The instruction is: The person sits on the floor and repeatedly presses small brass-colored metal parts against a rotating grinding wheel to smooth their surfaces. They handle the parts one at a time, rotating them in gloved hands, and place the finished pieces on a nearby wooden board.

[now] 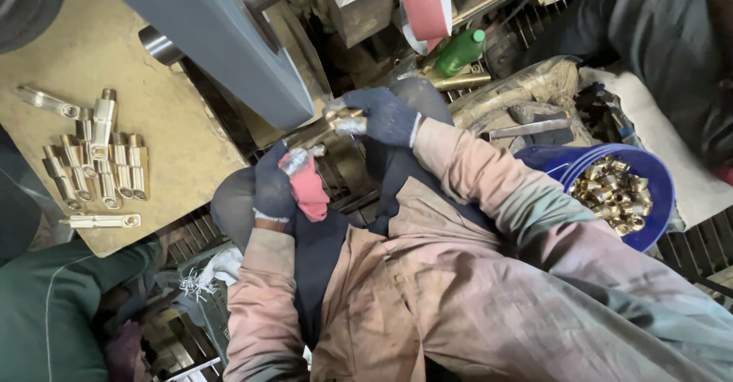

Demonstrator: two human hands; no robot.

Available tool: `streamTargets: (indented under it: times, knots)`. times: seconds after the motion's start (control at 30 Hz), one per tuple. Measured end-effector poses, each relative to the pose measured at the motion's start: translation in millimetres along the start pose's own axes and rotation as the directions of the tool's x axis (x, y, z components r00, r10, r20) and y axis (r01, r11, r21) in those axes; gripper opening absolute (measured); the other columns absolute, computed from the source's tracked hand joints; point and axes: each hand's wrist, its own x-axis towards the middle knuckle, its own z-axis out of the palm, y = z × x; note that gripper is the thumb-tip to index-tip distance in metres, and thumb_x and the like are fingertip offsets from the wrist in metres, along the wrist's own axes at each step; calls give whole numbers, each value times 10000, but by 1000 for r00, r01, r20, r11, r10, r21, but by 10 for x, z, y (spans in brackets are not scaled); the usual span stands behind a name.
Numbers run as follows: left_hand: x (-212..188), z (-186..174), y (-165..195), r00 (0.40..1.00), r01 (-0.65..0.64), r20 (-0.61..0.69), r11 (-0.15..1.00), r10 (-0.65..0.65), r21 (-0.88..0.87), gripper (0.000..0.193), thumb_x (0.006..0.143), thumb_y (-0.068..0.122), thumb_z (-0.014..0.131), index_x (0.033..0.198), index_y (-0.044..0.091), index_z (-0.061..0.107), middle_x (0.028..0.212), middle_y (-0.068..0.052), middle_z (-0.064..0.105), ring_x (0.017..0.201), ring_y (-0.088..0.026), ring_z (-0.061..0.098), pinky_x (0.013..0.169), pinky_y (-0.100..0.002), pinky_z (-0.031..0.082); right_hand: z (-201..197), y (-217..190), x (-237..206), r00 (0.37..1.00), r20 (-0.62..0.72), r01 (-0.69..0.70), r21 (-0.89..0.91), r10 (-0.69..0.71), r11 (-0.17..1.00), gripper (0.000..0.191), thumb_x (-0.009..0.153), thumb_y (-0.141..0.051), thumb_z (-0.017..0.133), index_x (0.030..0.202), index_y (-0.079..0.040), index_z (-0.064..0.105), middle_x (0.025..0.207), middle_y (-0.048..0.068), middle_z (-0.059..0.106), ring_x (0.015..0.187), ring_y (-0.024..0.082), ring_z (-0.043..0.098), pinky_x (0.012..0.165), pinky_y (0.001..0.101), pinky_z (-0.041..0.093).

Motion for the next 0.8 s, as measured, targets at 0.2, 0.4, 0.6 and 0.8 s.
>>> streamTargets:
  times: [0.2, 0.4, 0.6, 0.8]
  knots:
    - [338, -282, -294, 998, 22, 61, 974, -8, -226, 241, 1040, 134, 512, 1076, -32, 682, 979, -117, 721, 847, -238, 716, 764, -350, 589, 40, 151, 193, 979, 11, -201, 225, 204, 953, 365, 927, -222, 752, 1252, -63, 704, 977, 41, 766, 769, 78, 709, 603, 284, 602]
    - [332, -306, -377, 996, -79, 40, 992, 83, -99, 200, 1004, 37, 534, 1120, -29, 684, 1025, -100, 719, 898, -214, 707, 807, -328, 584, 77, 277, 295, 977, -5, -213, 124, 215, 969, 339, 959, -249, 751, 1229, -44, 736, 867, 54, 736, 658, 83, 623, 558, 272, 523]
    - [279, -257, -334, 995, -82, 45, 995, 84, -59, 212, 1004, 30, 523, 1141, -19, 677, 1015, -95, 716, 872, -212, 707, 770, -334, 591, 75, 211, 294, 943, 47, -331, 209, 328, 920, 281, 931, -278, 745, 1045, -22, 735, 775, 50, 716, 590, 129, 658, 521, 292, 536]
    - [58, -198, -282, 988, -52, 140, 995, 65, -90, 197, 1028, 65, 545, 1123, -49, 675, 999, -108, 722, 878, -212, 712, 775, -335, 583, 63, 130, -134, 983, 171, -23, -215, 61, 976, 289, 869, -294, 810, 1023, -60, 739, 864, 67, 766, 802, 168, 746, 727, 343, 579]
